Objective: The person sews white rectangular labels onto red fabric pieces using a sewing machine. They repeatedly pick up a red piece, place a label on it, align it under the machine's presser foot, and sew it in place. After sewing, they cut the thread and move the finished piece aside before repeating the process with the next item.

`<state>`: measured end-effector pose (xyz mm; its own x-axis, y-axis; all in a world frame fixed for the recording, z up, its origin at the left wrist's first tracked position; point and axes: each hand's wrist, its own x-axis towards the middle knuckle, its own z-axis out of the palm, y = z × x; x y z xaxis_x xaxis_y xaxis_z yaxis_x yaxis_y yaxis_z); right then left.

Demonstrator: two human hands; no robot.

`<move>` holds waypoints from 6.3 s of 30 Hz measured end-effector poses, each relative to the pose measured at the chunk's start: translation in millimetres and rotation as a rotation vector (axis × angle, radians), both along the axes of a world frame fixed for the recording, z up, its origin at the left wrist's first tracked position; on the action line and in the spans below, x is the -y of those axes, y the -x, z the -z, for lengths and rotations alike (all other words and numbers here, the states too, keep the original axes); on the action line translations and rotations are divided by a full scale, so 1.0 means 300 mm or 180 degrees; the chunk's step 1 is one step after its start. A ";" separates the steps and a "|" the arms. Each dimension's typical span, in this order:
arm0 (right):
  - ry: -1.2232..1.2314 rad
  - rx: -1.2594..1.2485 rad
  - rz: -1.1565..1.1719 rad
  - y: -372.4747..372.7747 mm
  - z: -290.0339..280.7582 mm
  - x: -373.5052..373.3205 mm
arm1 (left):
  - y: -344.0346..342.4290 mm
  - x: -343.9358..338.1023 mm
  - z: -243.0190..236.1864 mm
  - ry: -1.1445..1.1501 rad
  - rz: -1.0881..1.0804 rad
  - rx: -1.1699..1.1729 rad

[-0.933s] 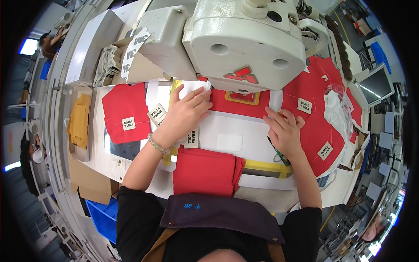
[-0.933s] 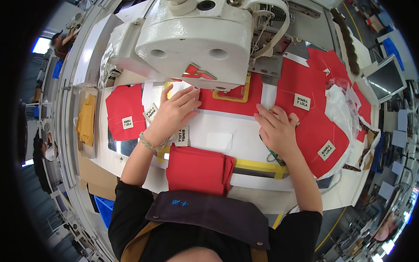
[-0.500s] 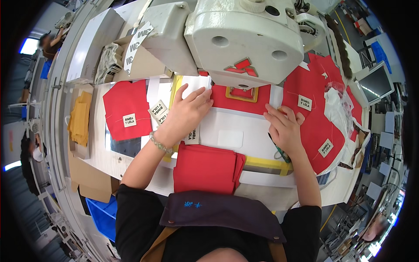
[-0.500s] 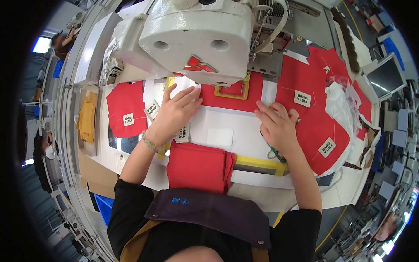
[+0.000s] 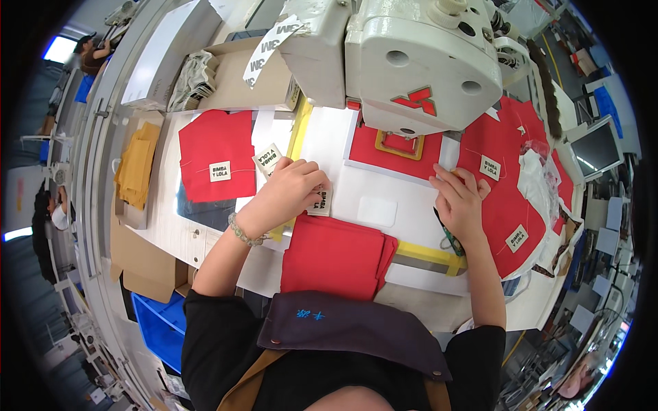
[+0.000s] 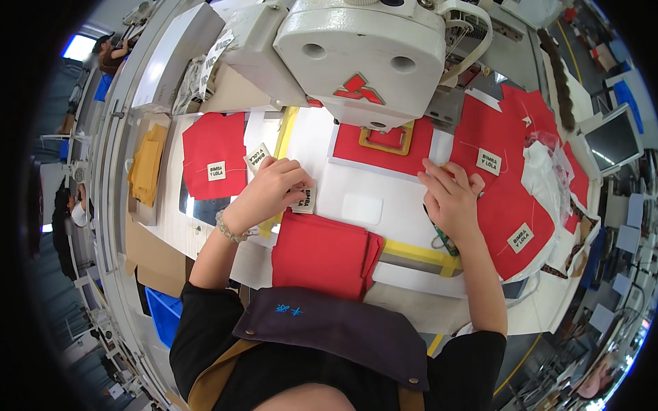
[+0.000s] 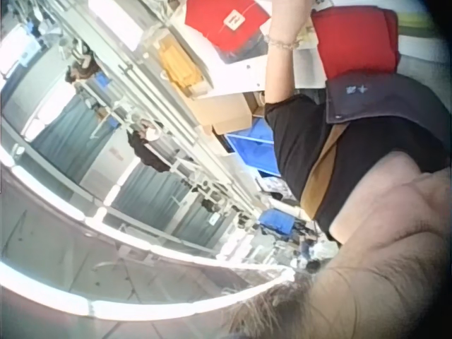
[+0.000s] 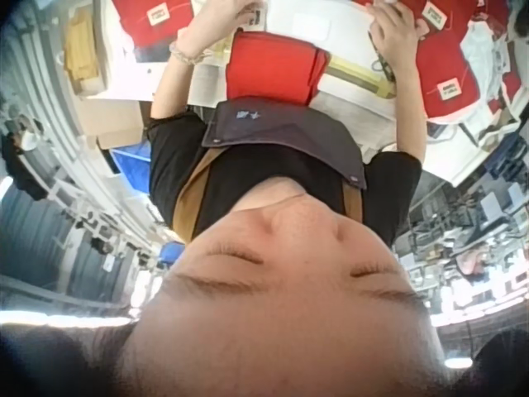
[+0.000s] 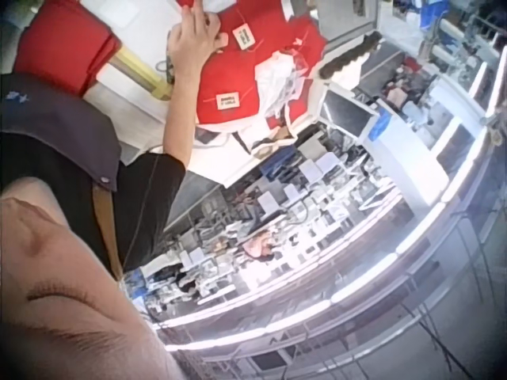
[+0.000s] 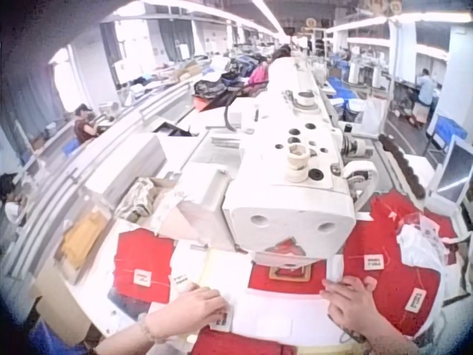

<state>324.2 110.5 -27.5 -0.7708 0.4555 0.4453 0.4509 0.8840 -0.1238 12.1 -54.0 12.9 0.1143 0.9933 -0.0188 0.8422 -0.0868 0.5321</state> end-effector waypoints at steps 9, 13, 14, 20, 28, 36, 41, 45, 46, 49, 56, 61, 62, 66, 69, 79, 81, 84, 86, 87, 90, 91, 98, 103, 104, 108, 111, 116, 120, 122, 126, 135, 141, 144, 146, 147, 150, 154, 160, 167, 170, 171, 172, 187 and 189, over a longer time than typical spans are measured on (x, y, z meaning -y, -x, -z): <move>-0.0012 0.0320 0.0078 0.003 -0.089 0.037 | -0.012 -0.008 -0.024 0.0341 -0.0168 -0.0009; 0.1136 -0.0023 -0.0098 0.020 -0.171 0.121 | -0.051 -0.021 -0.159 0.0104 -0.0287 0.0579; 0.1906 -0.0258 -0.0084 0.042 -0.191 0.154 | -0.070 -0.027 -0.158 0.0032 -0.0255 0.0771; 0.4335 -0.1620 -0.0301 0.184 -0.157 0.201 | -0.200 -0.112 -0.110 -0.0177 -0.0119 0.1282; 0.4179 -0.1333 -0.0145 0.240 -0.084 0.007 | -0.148 -0.217 -0.006 -0.0531 -0.0406 0.1097; 0.3961 -0.0616 0.0344 0.314 -0.030 -0.200 | -0.186 -0.210 0.033 -0.0920 0.0135 -0.0341; 0.3925 -0.0620 0.0373 0.331 -0.052 -0.207 | -0.194 -0.212 0.062 -0.0874 0.0253 -0.0810; 0.3842 -0.0532 0.0452 0.341 -0.067 -0.207 | -0.203 -0.216 0.061 -0.0790 0.0283 -0.1113; 0.3823 -0.0519 0.0471 0.341 -0.067 -0.207 | -0.205 -0.217 0.062 -0.0795 0.0287 -0.1140; 0.3767 -0.0561 0.0479 0.340 -0.068 -0.202 | -0.211 -0.220 0.064 -0.0811 0.0279 -0.1213; 0.3695 -0.0728 0.0575 0.350 -0.066 -0.192 | -0.234 -0.225 0.052 -0.0779 0.0267 -0.1394; 0.3724 -0.0774 0.0602 0.352 -0.066 -0.192 | -0.241 -0.227 0.074 -0.0856 0.0231 -0.1426; 0.3426 -0.0880 0.0487 0.348 -0.060 -0.192 | -0.243 -0.231 0.077 -0.0878 0.0220 -0.1407; 0.2448 -0.0656 0.0442 0.312 -0.073 -0.188 | -0.243 -0.239 0.081 -0.0865 0.0200 -0.1415; 0.1230 -0.0617 -0.0216 0.234 -0.051 -0.192 | -0.248 -0.246 0.083 -0.0862 0.0173 -0.1376; -0.0253 0.0246 -0.1110 0.133 -0.045 -0.139 | -0.260 -0.256 0.104 -0.0938 0.0077 -0.1296; -0.0165 0.0331 -0.1069 0.139 -0.043 -0.151 | -0.260 -0.258 0.105 -0.0936 0.0078 -0.1310; -0.0119 0.0419 -0.1040 0.141 -0.029 -0.164 | -0.257 -0.247 0.104 -0.0931 0.0081 -0.1403; -0.0072 0.0414 -0.1021 0.142 -0.021 -0.165 | -0.253 -0.232 0.100 -0.0933 0.0081 -0.1450; -0.0022 0.0384 -0.1010 0.144 -0.019 -0.162 | -0.254 -0.225 0.098 -0.0921 0.0096 -0.1472; 0.0104 0.0391 -0.0909 0.152 -0.003 -0.148 | -0.248 -0.212 0.090 -0.0875 0.0166 -0.1519; 0.0135 0.0410 -0.0868 0.156 -0.001 -0.145 | -0.244 -0.214 0.086 -0.0863 0.0199 -0.1516; 0.0081 0.0490 -0.0950 0.177 0.002 -0.148 | -0.138 -0.242 0.070 -0.0734 0.0175 -0.1211; 0.0334 0.0484 -0.1151 0.201 0.002 -0.156 | -0.117 -0.275 0.093 -0.0680 0.0116 -0.1411; 0.0338 0.0474 -0.1155 0.202 0.000 -0.157 | -0.116 -0.274 0.094 -0.0671 0.0122 -0.1442; 0.0442 0.0423 -0.1189 0.202 -0.008 -0.156 | -0.106 -0.276 0.097 -0.0828 0.0162 -0.1320; 0.0495 0.0418 -0.1134 0.194 -0.020 -0.155 | -0.104 -0.285 0.099 -0.0915 0.0220 -0.1352; 0.0612 0.0349 -0.1155 0.200 -0.029 -0.156 | -0.111 -0.285 0.099 -0.0983 0.0208 -0.1390; 0.0802 0.0188 -0.1124 0.217 -0.038 -0.151 | -0.114 -0.283 0.110 -0.1066 0.0147 -0.1391; 0.0887 0.0139 -0.1061 0.225 -0.033 -0.149 | -0.116 -0.281 0.106 -0.1008 0.0133 -0.1374; 0.0753 0.0226 -0.0899 0.231 -0.003 -0.142 | -0.118 -0.281 0.107 -0.0946 0.0145 -0.1355; 0.0541 0.0484 -0.0878 0.196 -0.032 -0.124 | -0.119 -0.283 0.105 -0.0943 0.0127 -0.1390; 0.0517 0.0546 -0.0910 0.193 -0.040 -0.132 | -0.118 -0.286 0.092 -0.0843 0.0137 -0.1420; 0.0553 0.0541 -0.0927 0.195 -0.046 -0.135 | -0.120 -0.289 0.097 -0.0855 0.0134 -0.1447; 0.0586 0.0534 -0.0935 0.197 -0.047 -0.136 | -0.122 -0.287 0.103 -0.0912 0.0129 -0.1496; 0.0585 0.0527 -0.0939 0.200 -0.047 -0.135 | -0.123 -0.287 0.106 -0.0992 0.0107 -0.1473; 0.0550 0.0505 -0.0933 0.206 -0.036 -0.137 | -0.124 -0.285 0.115 -0.1117 0.0066 -0.1410; 0.0647 0.0519 -0.0906 0.204 -0.030 -0.137 | -0.125 -0.283 0.115 -0.1036 0.0065 -0.1370; 0.0765 0.0451 -0.0933 0.196 -0.030 -0.132 | -0.131 -0.282 0.103 -0.0956 0.0111 -0.1332; 0.0583 0.0408 -0.0934 0.192 0.006 -0.139 | -0.128 -0.291 0.098 -0.1048 0.0181 -0.1504; 0.0588 0.0397 -0.0916 0.193 0.006 -0.141 | -0.124 -0.298 0.092 -0.1081 0.0131 -0.1574; 0.0560 0.0387 -0.0906 0.196 0.010 -0.148 | -0.122 -0.304 0.095 -0.1141 0.0143 -0.1555; 0.0528 0.0374 -0.0899 0.200 0.013 -0.157 | -0.115 -0.312 0.100 -0.1202 0.0151 -0.1539; 0.0272 0.0174 -0.0933 0.206 0.019 -0.196 | -0.077 -0.349 0.103 -0.1168 0.0174 -0.1365; 0.0049 -0.0045 -0.0915 0.200 0.034 -0.193 | -0.078 -0.348 0.098 -0.1077 0.0152 -0.1339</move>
